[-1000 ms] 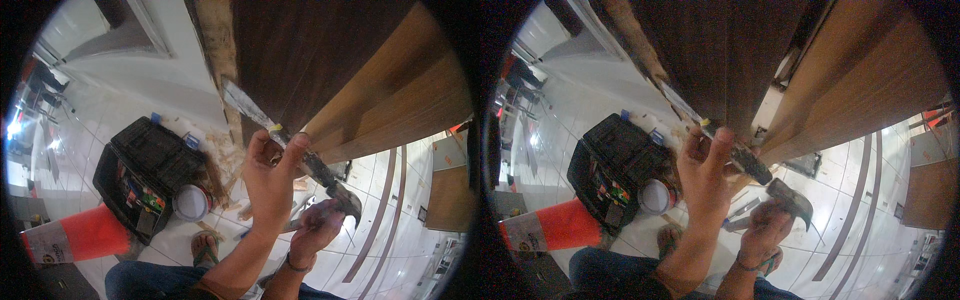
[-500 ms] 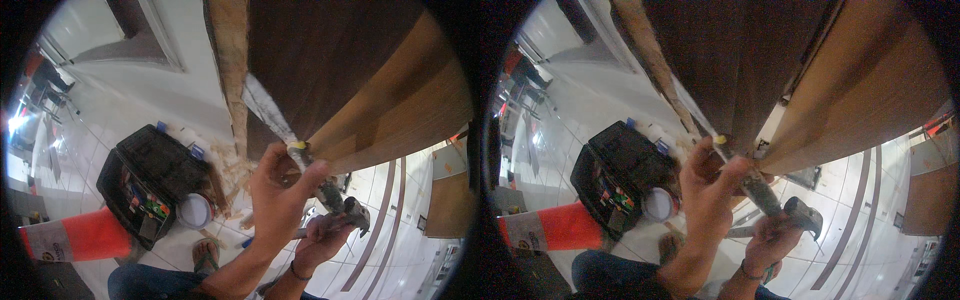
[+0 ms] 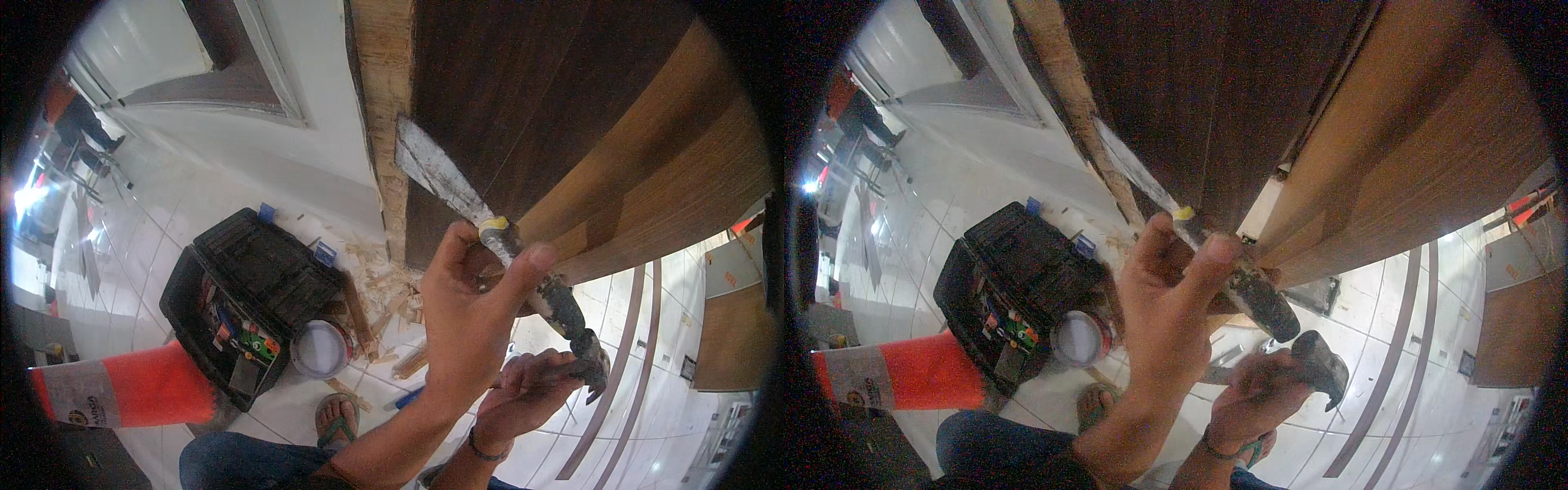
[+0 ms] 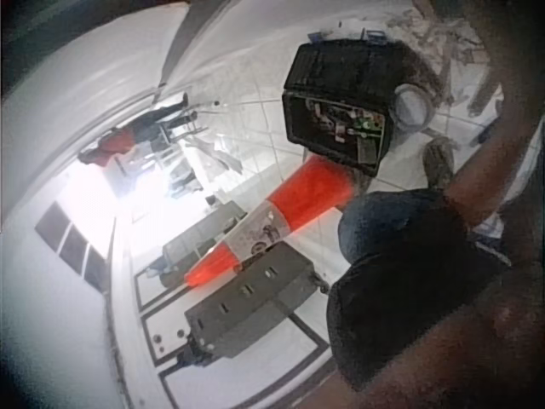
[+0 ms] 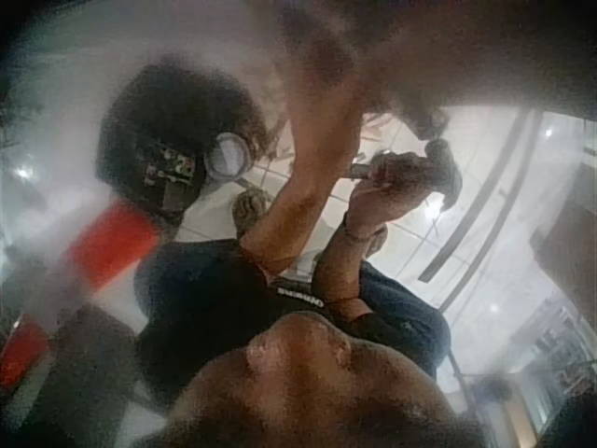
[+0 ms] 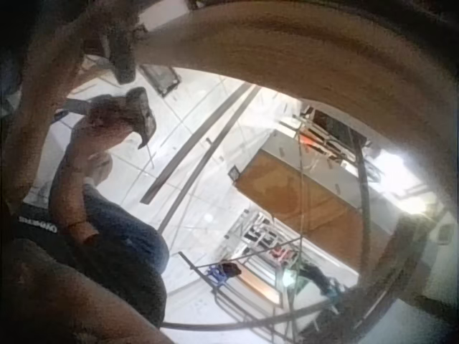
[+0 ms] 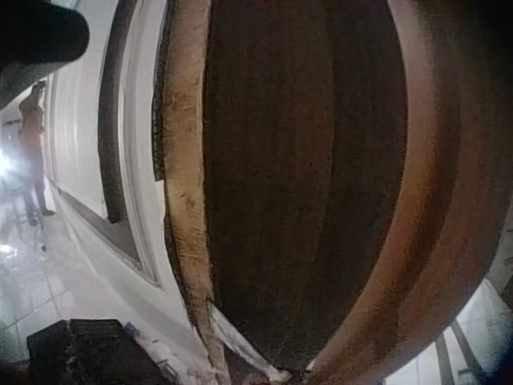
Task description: The person uses a scraper and a hammer to remove excess material and smooth the surface of a wooden door frame while crouching on the floor.
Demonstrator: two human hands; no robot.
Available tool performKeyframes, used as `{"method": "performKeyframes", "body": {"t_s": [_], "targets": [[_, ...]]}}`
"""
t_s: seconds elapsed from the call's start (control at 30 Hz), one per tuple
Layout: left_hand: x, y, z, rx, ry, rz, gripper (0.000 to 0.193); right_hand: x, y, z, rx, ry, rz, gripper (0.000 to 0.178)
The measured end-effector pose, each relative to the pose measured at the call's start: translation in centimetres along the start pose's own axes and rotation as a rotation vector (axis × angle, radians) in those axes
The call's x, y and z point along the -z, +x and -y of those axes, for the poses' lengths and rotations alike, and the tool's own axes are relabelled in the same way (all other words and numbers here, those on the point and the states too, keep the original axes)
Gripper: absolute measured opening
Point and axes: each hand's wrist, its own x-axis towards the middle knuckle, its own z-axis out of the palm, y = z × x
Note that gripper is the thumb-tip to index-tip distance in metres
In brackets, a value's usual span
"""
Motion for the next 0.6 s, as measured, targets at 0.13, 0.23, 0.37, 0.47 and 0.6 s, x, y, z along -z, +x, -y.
{"method": "performKeyframes", "body": {"t_s": [0.13, 0.23, 0.37, 0.47, 0.6], "targets": [[-0.1, 0.0, 0.1, 0.046, -0.003, 0.018, 0.029, 0.9, 0.6, 0.2, 0.038, -0.263, 0.073, 0.046], [0.0, -0.2, -0.1, 0.047, -0.025, 0.058, 0.028, -0.1, 0.6, 0.4, 0.058, -0.054, -0.049, 0.045], [-0.5, -0.1, 0.0, 0.062, -0.013, 0.048, 0.028, 0.0, 1.3, 0.6, 0.04, -0.343, -0.075, 0.042], [-0.3, 0.2, 0.1, 0.055, -0.054, 0.028, 0.027, -0.7, 1.6, 1.1, 0.028, -0.464, -0.007, 0.04], [-1.2, 0.4, -0.1, 0.059, -0.112, 0.01, 0.029, -2.7, 1.7, 1.8, 0.118, -0.13, -0.103, 0.041]]}}
